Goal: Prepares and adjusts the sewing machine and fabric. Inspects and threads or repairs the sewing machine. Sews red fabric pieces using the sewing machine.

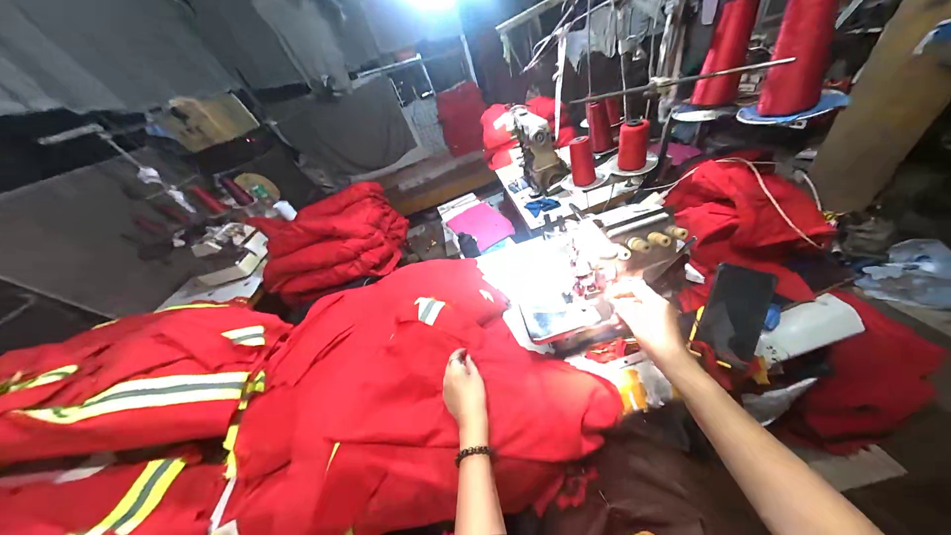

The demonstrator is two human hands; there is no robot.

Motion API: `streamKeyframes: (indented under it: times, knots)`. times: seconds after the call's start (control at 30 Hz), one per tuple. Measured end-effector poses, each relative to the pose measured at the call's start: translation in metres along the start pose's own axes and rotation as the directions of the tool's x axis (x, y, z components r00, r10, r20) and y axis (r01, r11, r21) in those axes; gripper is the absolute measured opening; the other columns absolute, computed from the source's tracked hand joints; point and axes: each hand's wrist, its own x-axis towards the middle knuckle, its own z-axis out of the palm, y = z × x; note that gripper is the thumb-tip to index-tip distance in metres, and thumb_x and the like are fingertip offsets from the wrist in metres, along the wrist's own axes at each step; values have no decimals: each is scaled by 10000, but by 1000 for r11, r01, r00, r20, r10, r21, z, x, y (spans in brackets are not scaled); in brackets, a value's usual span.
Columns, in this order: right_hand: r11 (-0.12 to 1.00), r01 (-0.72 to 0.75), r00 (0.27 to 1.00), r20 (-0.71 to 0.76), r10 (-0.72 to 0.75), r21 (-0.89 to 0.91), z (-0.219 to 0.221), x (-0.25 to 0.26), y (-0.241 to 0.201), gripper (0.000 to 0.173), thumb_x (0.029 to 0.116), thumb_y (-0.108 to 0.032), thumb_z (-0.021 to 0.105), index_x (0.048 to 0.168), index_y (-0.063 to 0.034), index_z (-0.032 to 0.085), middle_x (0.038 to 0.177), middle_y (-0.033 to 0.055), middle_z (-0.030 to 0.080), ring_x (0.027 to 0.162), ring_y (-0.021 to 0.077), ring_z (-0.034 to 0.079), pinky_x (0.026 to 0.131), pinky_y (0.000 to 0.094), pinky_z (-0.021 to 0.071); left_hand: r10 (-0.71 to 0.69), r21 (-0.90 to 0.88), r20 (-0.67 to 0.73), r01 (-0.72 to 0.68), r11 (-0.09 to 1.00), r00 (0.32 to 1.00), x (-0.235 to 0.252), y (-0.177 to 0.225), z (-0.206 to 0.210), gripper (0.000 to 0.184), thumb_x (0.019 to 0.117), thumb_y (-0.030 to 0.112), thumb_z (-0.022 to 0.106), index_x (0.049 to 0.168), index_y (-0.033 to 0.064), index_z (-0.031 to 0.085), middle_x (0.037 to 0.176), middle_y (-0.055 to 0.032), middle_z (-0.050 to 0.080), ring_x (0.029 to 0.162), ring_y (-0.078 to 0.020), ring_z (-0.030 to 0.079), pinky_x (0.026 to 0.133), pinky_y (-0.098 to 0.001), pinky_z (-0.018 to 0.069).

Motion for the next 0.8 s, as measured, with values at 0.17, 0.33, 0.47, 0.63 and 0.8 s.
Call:
streamKeyframes:
  times: [0.17, 0.33, 0.47, 0.63, 0.8]
  knots:
    - [997, -55, 983, -176, 44, -59, 31, 18, -9, 274, 935, -166, 725, 1148, 0, 680, 1007, 129, 719, 844, 178, 703, 806, 373, 591, -9, 47, 5, 8, 999, 1000, 0, -3, 7, 276, 1046, 166, 527, 1235, 71, 704, 1182, -164, 728, 1085, -360, 699, 922, -596, 523]
    - [978, -109, 962, -266, 60, -175, 54, 23, -16, 239, 924, -179, 736, 1108, -25, 733, 993, 148, 735, 887, 247, 713, 863, 461, 570, 4, 20, 5, -4, 1000, 1000, 1, -5, 6, 270, 1043, 163, 531, 1220, 76, 714, 1168, -153, 734, 1068, -357, 704, 902, -597, 524]
    - [998, -33, 943, -333, 16, -47, 60, 20, -7, 206, 933, -113, 697, 1111, -12, 713, 947, 128, 717, 747, 190, 692, 737, 397, 598, 8, 19, -13, -8, 1000, 1000, 2, -7, 8, 255, 1040, 168, 541, 1201, 91, 725, 1137, -140, 742, 1024, -342, 712, 870, -593, 527]
    - [997, -18, 926, -375, 43, 72, 58, 19, -9, 400, 925, -184, 745, 1263, 6, 648, 958, 114, 716, 718, 148, 682, 696, 351, 600, -1, 17, -15, 1, 1000, 1000, 3, -5, 7, 255, 1040, 173, 542, 1192, 94, 730, 1133, -141, 745, 1041, -354, 710, 879, -618, 519]
    - [979, 22, 911, -407, 64, 205, 63, 23, -26, 454, 900, -157, 785, 1287, -10, 598, 965, 112, 719, 740, 165, 716, 696, 371, 626, -2, 32, -27, 3, 999, 1000, 3, -6, 8, 257, 1038, 181, 542, 1190, 101, 733, 1120, -137, 749, 1026, -350, 714, 861, -628, 519]
